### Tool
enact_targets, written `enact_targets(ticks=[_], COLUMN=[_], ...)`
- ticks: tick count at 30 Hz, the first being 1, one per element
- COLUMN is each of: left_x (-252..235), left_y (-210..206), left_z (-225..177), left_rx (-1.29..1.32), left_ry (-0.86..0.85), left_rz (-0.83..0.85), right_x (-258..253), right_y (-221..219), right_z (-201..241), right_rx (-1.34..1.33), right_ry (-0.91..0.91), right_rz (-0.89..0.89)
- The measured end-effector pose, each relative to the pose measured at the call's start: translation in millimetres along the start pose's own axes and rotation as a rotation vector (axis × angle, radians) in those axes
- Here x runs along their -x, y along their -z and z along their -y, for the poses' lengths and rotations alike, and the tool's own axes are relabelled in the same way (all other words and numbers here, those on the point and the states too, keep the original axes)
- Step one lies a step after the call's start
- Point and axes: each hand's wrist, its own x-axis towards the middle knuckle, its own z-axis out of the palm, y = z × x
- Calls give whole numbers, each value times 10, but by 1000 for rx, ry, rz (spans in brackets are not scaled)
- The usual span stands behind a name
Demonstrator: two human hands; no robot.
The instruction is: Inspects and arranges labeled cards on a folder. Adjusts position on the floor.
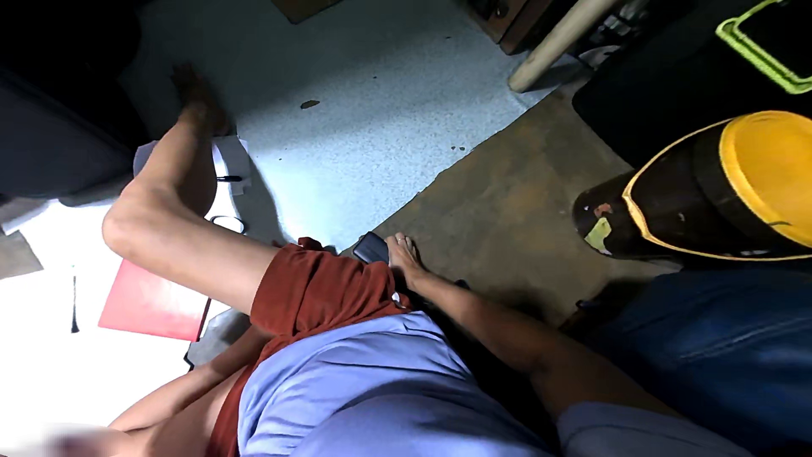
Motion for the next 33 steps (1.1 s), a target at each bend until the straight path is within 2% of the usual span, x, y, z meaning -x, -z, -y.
enact_targets(ticks=[7,12,14,17,19,21,22,24,27,29,31,33], left_x=[50,22,-10,-83,-89,-85,-96,-120,-172,-232,-278,-335], left_y=[-141,-240,-347,-534,-777,-1008,-1098,-1191,-1106,-997,-896,-821], left_z=[38,9,-11,22,128,222,248,263,268,278,318,364], left_rx=[50,49,4,-92,-104,-53,-27,11,-20,-77,-107,-123], left_ry=[72,69,65,76,38,3,-22,-76,-218,-287,-285,-244], left_rz=[26,2,53,237,265,244,237,193,108,47,1,-42], right_x=[-14,-166,-277,-112,213,501,639,827,853,872,865,791], right_y=[45,305,586,1156,1345,1308,1219,943,578,434,274,137], right_z=[-220,-115,-5,608,1168,1732,2007,2398,2755,2981,3146,3259], right_rx=[72,102,-3,-293,-497,-786,-896,-992,-1034,-1044,-1068,-1099], right_ry=[106,123,198,498,849,1200,1305,1351,1192,1019,937,923], right_rz=[40,201,96,-282,-522,-562,-494,-238,227,445,534,549])
